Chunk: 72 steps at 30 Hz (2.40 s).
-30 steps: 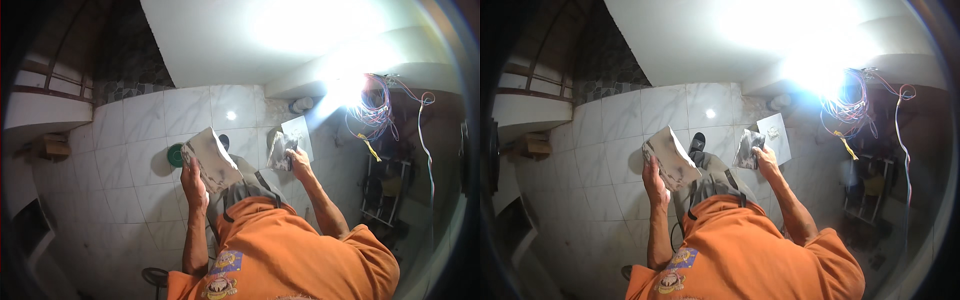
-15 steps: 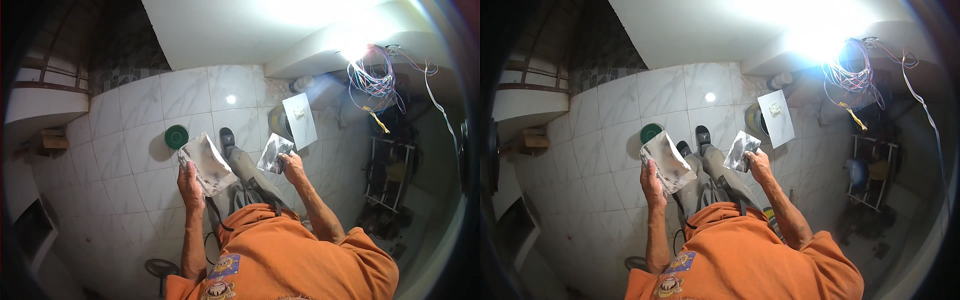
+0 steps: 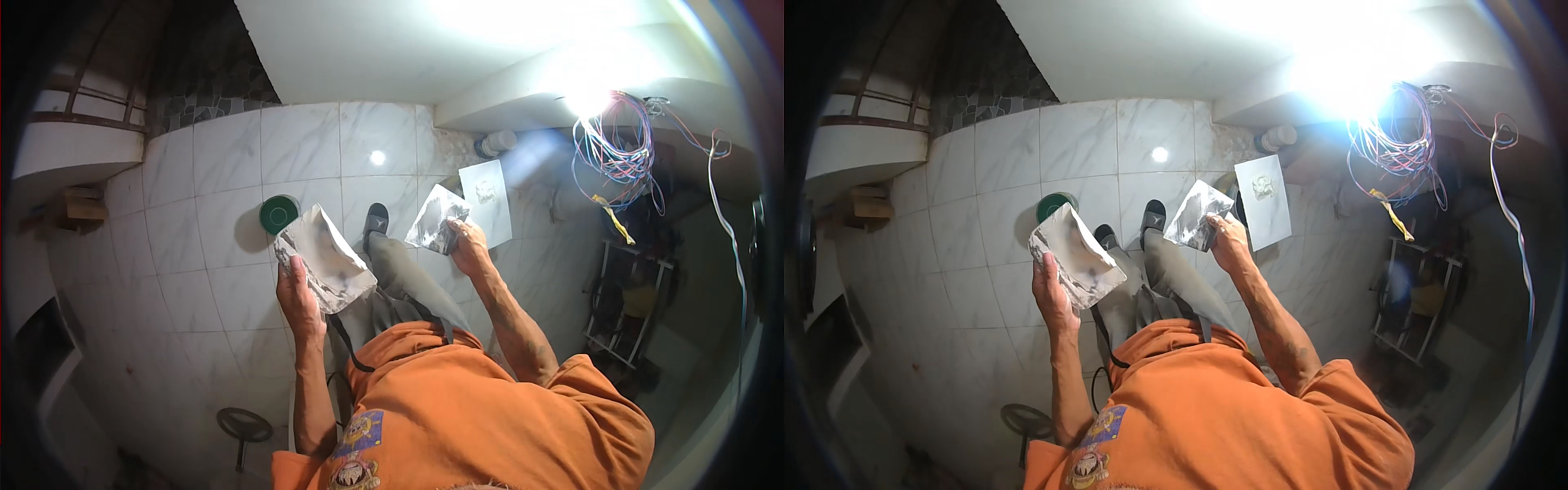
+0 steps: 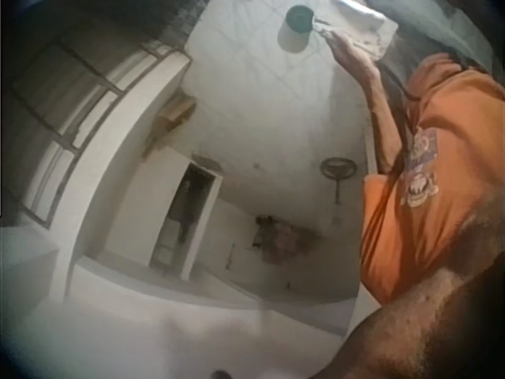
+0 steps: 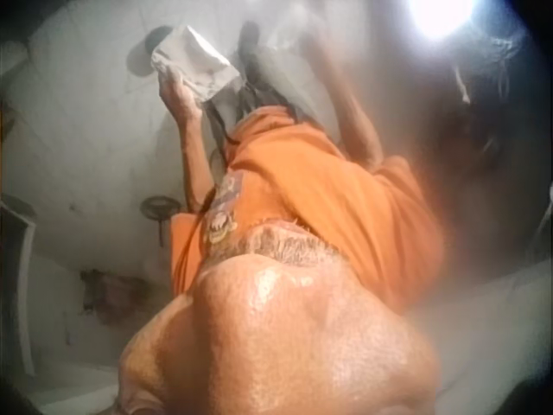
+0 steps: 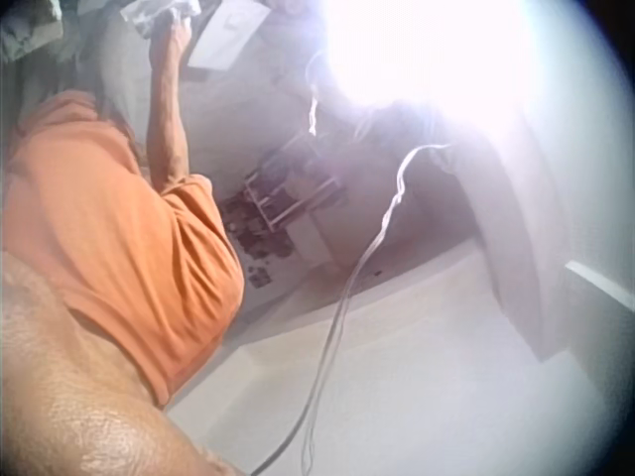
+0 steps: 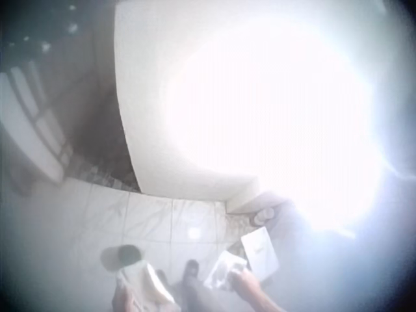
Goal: The person applies and scrapes joint compound onto a wall using putty knives, then sits down, scoops more joint compound from a board, and transfers it between the putty knives.
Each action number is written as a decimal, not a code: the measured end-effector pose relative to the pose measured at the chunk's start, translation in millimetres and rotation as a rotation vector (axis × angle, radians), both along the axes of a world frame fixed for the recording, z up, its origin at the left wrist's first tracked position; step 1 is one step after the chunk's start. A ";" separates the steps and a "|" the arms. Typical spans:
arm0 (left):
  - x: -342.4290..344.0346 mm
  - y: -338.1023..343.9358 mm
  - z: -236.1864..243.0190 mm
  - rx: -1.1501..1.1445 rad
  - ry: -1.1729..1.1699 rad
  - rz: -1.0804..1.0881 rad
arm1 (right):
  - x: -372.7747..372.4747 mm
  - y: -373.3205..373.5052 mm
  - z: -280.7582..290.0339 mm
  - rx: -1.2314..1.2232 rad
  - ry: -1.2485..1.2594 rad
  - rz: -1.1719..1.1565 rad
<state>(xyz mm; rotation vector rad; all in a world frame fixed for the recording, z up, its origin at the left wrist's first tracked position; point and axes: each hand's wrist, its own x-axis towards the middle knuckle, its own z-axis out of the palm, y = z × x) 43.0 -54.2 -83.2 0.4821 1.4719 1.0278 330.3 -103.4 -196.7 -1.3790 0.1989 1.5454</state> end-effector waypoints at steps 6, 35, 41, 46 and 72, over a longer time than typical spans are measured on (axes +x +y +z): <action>-2.4 2.9 -1.8 0.088 -0.132 0.073 | -5.1 1.5 9.9 0.080 -0.189 0.234; 115.8 97.2 -102.0 0.496 -0.259 -1.672 | -135.5 212.4 -194.8 -0.085 -0.447 -0.965; 102.6 113.3 -205.8 0.533 -0.272 -1.674 | -126.8 247.1 -243.9 -0.108 -0.868 -0.836; 113.1 104.5 -186.2 0.597 -0.286 -1.684 | -106.8 241.6 -203.6 -0.037 -0.874 -0.783; 49.0 209.9 -114.4 0.312 -0.497 -1.355 | -118.1 38.7 49.9 0.478 -1.994 -0.319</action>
